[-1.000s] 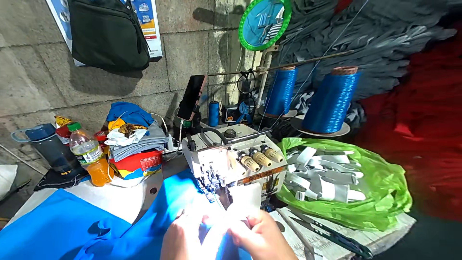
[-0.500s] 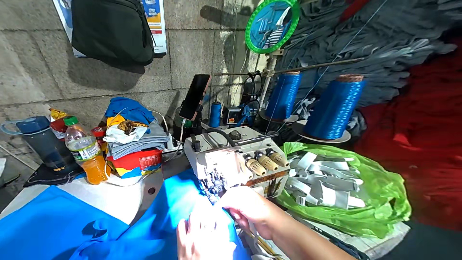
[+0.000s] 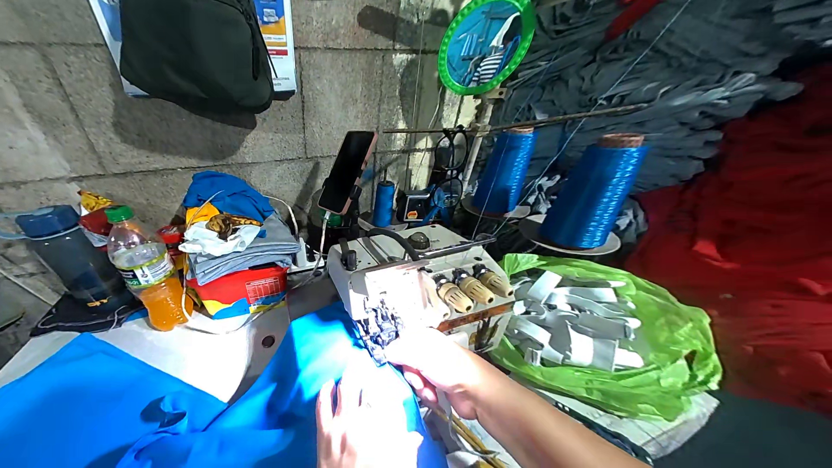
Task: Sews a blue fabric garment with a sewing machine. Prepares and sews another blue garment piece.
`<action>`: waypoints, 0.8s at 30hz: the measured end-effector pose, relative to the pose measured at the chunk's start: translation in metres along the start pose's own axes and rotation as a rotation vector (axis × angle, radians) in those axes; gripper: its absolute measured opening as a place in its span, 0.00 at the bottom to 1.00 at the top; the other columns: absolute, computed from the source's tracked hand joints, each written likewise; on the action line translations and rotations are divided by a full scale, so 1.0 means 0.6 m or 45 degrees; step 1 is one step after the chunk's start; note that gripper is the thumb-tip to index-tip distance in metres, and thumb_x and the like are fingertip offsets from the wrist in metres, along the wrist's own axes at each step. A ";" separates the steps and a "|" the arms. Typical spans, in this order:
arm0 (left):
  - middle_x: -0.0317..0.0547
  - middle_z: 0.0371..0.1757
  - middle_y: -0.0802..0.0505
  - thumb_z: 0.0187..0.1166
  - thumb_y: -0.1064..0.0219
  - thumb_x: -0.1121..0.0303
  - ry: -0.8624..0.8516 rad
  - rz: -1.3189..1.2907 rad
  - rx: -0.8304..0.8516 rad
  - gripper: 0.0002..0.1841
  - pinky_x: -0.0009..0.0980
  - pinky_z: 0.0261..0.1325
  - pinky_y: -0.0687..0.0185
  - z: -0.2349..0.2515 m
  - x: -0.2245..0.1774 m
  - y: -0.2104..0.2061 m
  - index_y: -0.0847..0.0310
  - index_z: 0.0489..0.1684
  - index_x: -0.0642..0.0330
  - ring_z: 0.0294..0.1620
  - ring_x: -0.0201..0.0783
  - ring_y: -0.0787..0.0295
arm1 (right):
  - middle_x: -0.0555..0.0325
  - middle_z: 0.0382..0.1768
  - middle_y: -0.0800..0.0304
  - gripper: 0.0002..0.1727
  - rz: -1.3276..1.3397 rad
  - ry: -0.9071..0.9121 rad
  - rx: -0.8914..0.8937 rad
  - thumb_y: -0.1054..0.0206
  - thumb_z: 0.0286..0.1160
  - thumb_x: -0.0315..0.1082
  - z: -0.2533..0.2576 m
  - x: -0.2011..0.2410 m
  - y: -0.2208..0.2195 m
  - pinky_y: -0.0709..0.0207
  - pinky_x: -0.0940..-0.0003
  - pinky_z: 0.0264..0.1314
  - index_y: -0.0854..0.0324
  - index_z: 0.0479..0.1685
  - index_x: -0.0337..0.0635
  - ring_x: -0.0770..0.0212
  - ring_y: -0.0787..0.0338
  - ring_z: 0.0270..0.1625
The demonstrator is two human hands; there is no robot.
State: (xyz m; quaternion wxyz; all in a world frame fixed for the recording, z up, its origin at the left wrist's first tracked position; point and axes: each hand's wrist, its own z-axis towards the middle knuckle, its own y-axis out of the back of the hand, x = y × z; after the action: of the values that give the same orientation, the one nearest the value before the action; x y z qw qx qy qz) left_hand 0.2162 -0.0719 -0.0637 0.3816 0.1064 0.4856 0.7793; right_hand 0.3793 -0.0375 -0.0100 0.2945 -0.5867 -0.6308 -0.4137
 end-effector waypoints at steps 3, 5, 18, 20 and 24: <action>0.54 0.62 0.06 0.76 0.31 0.55 -0.008 -0.005 0.008 0.20 0.60 0.70 0.28 -0.002 -0.002 0.000 0.08 0.56 0.60 0.70 0.59 0.15 | 0.68 0.12 0.33 0.08 -0.103 -0.001 0.034 0.43 0.91 0.34 -0.001 0.001 0.005 0.34 0.83 0.14 0.31 0.40 0.45 0.74 0.31 0.10; 0.55 0.64 0.07 0.76 0.31 0.56 -0.017 -0.018 0.004 0.21 0.61 0.72 0.28 -0.007 -0.002 0.002 0.09 0.58 0.62 0.71 0.59 0.15 | 0.67 0.16 0.28 0.10 -0.333 0.100 -0.030 0.42 0.91 0.40 -0.008 -0.009 0.007 0.29 0.81 0.19 0.27 0.43 0.43 0.74 0.26 0.13; 0.53 0.56 0.04 0.76 0.33 0.69 -0.055 -0.062 -0.036 0.14 0.63 0.72 0.28 -0.019 0.002 0.022 0.07 0.53 0.62 0.65 0.58 0.10 | 0.55 0.37 0.11 0.22 -0.220 0.969 -0.296 0.22 0.63 0.39 -0.024 -0.178 -0.020 0.20 0.77 0.43 0.16 0.50 0.30 0.72 0.14 0.37; 0.52 0.57 0.04 0.77 0.33 0.68 -0.054 -0.080 0.000 0.13 0.65 0.73 0.30 -0.024 0.006 0.025 0.07 0.53 0.61 0.66 0.58 0.11 | 0.53 0.35 0.10 0.15 -0.245 0.978 -0.259 0.23 0.62 0.32 -0.027 -0.195 -0.013 0.18 0.73 0.45 0.15 0.45 0.30 0.69 0.12 0.38; 0.53 0.57 0.04 0.77 0.33 0.66 -0.072 -0.079 0.007 0.12 0.69 0.74 0.32 -0.029 0.011 0.023 0.06 0.49 0.61 0.67 0.61 0.12 | 0.44 0.37 0.07 0.08 -0.375 0.964 -0.273 0.27 0.65 0.25 -0.063 -0.227 0.003 0.15 0.62 0.51 0.11 0.38 0.28 0.56 0.07 0.42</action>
State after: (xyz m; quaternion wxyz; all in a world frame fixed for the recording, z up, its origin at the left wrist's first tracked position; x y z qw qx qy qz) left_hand 0.1955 -0.0827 -0.0621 0.4189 0.1142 0.4798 0.7624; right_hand 0.3958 -0.1379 -0.1083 0.3804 -0.3242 -0.5083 -0.7013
